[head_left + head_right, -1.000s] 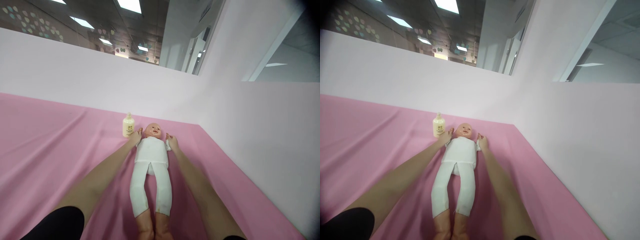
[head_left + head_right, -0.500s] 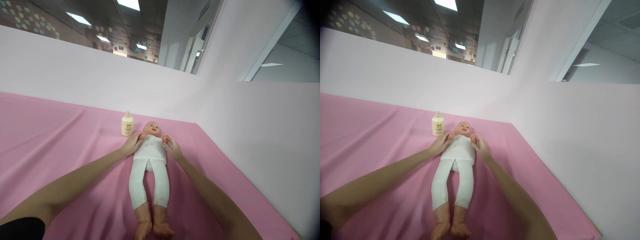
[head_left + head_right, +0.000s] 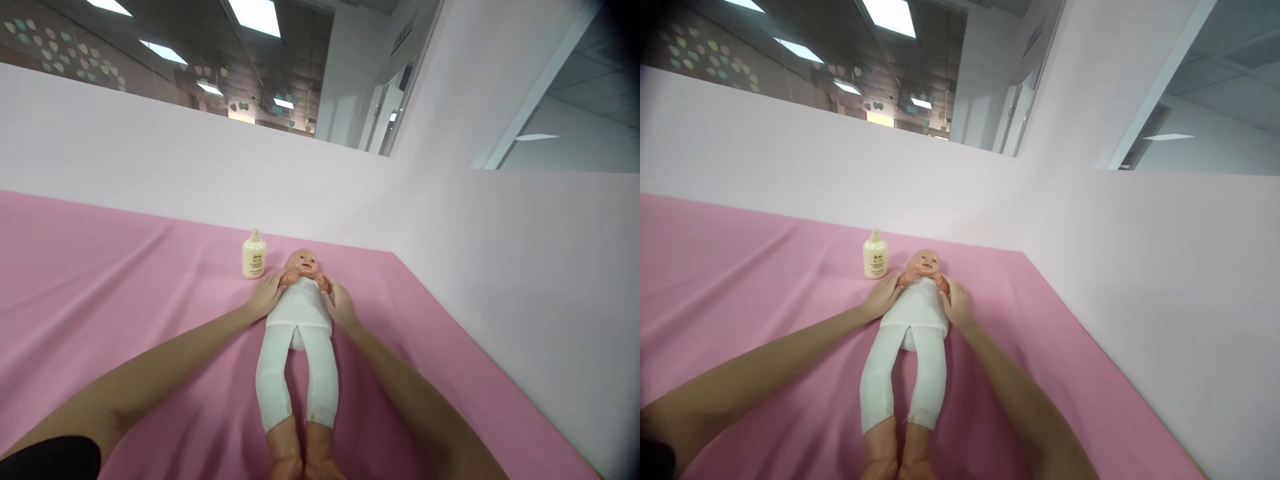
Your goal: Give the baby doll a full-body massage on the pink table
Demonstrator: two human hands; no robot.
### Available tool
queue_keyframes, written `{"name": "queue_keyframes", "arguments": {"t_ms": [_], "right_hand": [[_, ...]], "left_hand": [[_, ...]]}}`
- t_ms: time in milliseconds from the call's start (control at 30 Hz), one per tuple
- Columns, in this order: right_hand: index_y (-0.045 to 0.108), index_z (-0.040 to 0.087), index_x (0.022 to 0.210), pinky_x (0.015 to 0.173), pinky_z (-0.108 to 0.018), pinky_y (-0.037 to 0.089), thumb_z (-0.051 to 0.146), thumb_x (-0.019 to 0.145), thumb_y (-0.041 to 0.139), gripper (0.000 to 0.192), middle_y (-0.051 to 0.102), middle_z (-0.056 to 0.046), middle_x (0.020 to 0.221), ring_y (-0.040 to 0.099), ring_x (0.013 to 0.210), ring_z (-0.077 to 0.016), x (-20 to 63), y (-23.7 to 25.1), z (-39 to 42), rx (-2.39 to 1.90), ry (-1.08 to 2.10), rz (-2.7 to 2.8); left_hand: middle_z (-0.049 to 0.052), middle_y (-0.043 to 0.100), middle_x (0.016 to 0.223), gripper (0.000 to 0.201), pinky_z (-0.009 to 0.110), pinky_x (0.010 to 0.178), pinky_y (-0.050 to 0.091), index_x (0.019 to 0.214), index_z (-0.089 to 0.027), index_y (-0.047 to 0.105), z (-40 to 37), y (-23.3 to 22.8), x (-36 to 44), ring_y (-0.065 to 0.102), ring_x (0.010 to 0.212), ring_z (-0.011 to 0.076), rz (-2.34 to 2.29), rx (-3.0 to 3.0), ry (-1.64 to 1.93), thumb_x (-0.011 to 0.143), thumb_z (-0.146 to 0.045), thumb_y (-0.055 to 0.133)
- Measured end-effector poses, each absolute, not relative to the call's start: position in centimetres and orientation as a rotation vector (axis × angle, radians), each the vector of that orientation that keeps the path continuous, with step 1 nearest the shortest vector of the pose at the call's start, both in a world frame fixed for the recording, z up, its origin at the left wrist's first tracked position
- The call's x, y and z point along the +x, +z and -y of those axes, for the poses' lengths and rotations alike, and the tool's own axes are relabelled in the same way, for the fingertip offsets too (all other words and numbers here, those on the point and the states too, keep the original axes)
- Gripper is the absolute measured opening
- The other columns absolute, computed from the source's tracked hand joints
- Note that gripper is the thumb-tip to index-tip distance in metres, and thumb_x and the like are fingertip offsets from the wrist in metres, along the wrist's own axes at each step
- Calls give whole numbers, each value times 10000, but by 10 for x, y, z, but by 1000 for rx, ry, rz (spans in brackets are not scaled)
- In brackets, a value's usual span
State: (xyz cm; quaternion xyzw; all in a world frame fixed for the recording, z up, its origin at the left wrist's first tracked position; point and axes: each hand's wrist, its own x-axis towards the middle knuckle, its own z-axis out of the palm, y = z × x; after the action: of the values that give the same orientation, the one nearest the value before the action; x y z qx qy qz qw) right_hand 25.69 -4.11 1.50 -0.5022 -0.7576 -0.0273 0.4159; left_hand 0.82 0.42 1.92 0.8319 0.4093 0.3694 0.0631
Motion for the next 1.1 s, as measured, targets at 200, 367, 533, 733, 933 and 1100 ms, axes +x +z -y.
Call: {"name": "queue_keyframes", "arguments": {"t_ms": [200,367,533,733,933,1100], "right_hand": [[369,183,1316,919,-360,449,392,928,321,443,550,-124,1291,557,1147,-223,251,12,-10,-1471,170,1507],[497,186,1135,819,-337,460,481,909,335,406,650,-124,1080,627,964,-225,258,9,-30,-1668,304,1421],[543,183,1019,825,-370,459,495,892,373,377,671,-140,992,634,928,-246,261,9,-40,-1678,363,1413],[427,166,1242,959,-366,428,401,898,369,420,544,-141,1287,548,1162,-212,262,16,-15,-1497,360,1435],[381,195,1325,1037,-405,388,355,884,457,476,515,-112,1336,493,1232,-214,262,14,47,-1176,203,1699],[451,225,1288,1084,-466,319,238,889,423,400,558,-78,1295,465,1259,-228,262,7,81,-1053,-110,2141]], "left_hand": [[145,634,1081,387,389,858,440,1128,-145,535,-48,25,27,591,1015,261,-1731,2131,1016,952,-345,254],[196,658,987,399,427,812,434,1007,-132,585,-69,18,31,603,990,326,-1880,2016,830,921,-421,324],[153,674,957,403,384,815,433,1089,-165,563,-68,19,32,606,997,298,-1806,2032,901,911,-459,354],[144,656,1026,425,374,853,430,1107,-148,552,-40,30,25,593,1008,270,-1634,2084,1117,946,-425,274],[130,596,1156,402,408,932,413,1242,-133,475,4,29,11,548,1048,249,-1069,2431,1341,929,-348,340],[131,531,1285,392,458,1031,335,1270,-152,446,23,18,1,472,1187,258,-909,2683,1104,922,-311,362]]}}
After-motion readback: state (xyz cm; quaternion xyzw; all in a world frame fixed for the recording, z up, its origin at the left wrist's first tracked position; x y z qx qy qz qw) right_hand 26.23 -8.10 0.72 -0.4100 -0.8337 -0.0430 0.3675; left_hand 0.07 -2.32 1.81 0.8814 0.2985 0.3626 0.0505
